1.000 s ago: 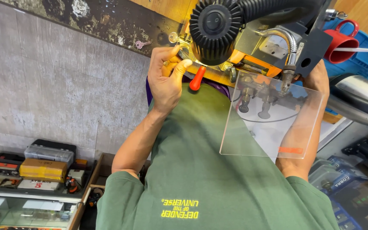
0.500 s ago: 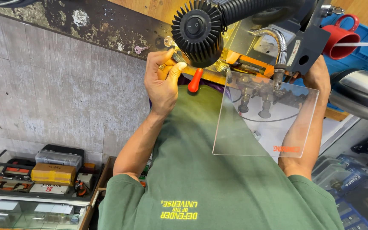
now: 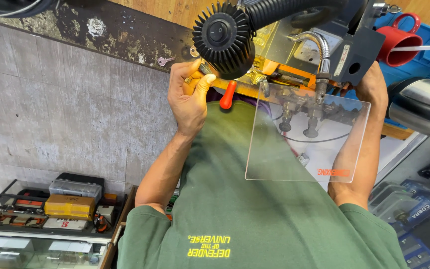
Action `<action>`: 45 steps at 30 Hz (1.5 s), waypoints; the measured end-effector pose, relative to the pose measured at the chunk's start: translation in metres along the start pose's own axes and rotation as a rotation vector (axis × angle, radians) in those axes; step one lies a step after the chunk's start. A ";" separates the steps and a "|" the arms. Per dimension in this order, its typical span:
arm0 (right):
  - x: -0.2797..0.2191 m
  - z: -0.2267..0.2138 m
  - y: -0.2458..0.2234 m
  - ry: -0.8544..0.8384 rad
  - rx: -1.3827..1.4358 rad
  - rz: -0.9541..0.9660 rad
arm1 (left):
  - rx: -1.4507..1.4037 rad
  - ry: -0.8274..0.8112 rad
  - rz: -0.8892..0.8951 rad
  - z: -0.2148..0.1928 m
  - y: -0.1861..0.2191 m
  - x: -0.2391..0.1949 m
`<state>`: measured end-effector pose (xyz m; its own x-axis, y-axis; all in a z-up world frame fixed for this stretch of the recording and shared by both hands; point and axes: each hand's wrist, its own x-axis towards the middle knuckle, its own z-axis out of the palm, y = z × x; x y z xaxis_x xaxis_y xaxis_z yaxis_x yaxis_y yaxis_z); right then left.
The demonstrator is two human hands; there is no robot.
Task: A person uses a key duplication machine to cut a new key from an original template.
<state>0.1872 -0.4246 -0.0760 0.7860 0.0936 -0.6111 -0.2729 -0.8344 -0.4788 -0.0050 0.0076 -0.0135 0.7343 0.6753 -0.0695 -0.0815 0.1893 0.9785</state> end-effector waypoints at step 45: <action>0.023 0.003 0.057 0.030 -0.140 -0.094 | -0.027 -0.018 0.038 0.003 0.001 0.001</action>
<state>0.1884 -0.4682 -0.1189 0.8211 0.1600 -0.5479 -0.1194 -0.8905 -0.4390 -0.0022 0.0069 -0.0122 0.7423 0.6695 -0.0283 -0.1277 0.1827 0.9748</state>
